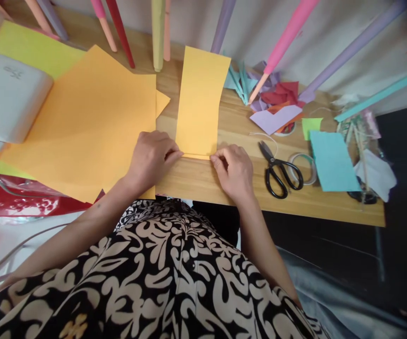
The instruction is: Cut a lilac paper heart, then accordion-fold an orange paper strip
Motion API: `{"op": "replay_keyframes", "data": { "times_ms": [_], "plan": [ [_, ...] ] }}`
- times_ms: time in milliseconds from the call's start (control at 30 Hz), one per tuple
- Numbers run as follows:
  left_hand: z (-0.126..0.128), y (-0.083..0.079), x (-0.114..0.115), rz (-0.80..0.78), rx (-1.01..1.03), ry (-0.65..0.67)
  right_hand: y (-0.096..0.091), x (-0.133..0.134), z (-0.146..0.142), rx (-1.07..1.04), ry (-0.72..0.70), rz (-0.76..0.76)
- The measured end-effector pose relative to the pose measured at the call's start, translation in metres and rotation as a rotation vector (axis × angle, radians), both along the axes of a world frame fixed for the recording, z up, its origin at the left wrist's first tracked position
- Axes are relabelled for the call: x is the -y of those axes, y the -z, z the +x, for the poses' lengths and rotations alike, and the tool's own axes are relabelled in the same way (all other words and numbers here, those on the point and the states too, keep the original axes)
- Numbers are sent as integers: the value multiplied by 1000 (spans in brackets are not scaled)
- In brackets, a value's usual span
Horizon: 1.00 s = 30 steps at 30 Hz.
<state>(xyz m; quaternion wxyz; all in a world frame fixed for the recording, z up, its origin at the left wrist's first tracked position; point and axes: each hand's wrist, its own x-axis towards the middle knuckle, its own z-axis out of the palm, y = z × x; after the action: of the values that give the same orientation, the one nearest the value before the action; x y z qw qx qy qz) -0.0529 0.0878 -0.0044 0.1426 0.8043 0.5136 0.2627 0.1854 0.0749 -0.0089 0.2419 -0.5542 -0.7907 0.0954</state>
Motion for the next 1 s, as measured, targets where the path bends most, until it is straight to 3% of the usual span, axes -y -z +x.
{"op": "replay_keyframes", "data": {
  "times_ms": [800, 900, 1000],
  "plan": [
    [5, -4, 3, 66, -155, -86, 3, -2, -1, -20, 33, -28],
    [9, -8, 12, 181, -123, -52, 4, -2, -2, -33, 36, -13],
    [19, -11, 26, 232, -66, 97, 3, -2, -2, -48, 22, -3]
  ]
}}
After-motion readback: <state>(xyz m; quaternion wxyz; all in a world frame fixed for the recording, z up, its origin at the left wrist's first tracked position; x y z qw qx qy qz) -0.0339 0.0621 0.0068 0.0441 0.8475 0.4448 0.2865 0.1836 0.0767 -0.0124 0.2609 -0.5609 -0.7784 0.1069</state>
